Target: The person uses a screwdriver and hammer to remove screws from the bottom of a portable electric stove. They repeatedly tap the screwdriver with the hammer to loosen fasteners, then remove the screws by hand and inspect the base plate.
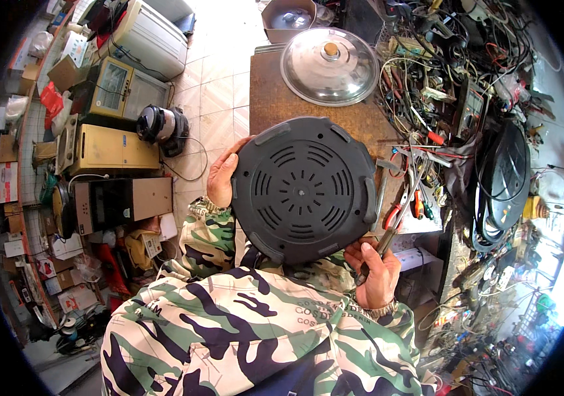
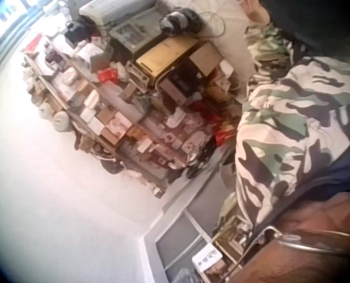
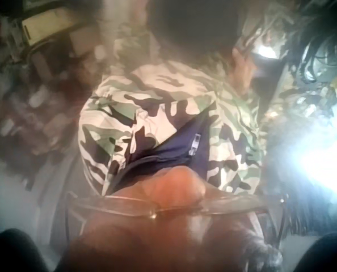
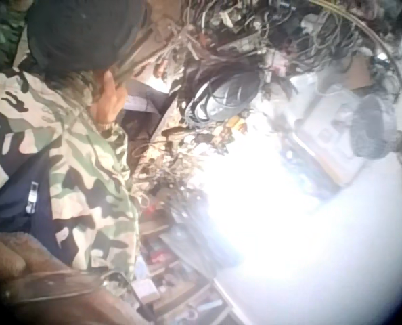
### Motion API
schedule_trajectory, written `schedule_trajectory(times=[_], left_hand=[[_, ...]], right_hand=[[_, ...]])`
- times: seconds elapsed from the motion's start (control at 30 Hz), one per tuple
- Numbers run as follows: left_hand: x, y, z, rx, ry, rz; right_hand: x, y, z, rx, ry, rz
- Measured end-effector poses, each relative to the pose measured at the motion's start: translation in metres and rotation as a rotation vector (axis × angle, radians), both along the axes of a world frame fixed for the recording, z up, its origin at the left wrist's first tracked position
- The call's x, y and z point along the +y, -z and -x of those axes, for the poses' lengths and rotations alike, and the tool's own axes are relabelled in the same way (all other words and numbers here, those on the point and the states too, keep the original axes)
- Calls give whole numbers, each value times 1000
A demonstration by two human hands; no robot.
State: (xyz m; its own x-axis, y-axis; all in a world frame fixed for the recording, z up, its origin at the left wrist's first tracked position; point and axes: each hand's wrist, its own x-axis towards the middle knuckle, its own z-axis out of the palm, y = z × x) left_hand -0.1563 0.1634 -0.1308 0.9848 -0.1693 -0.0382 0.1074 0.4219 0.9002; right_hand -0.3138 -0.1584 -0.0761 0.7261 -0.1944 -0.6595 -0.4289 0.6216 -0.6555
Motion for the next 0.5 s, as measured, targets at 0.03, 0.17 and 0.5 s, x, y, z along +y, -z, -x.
schedule_trajectory(times=[0.03, 0.17, 0.5], left_hand=[[0, -1, 0, -17, -3, -10], [-1, 1, 0, -69, -41, -73], [-5, 1, 1, -70, -75, -125]], right_hand=[[1, -2, 0, 16, 9, -13], [3, 1, 3, 16, 18, -20], [6, 3, 5, 68, 5, -89]])
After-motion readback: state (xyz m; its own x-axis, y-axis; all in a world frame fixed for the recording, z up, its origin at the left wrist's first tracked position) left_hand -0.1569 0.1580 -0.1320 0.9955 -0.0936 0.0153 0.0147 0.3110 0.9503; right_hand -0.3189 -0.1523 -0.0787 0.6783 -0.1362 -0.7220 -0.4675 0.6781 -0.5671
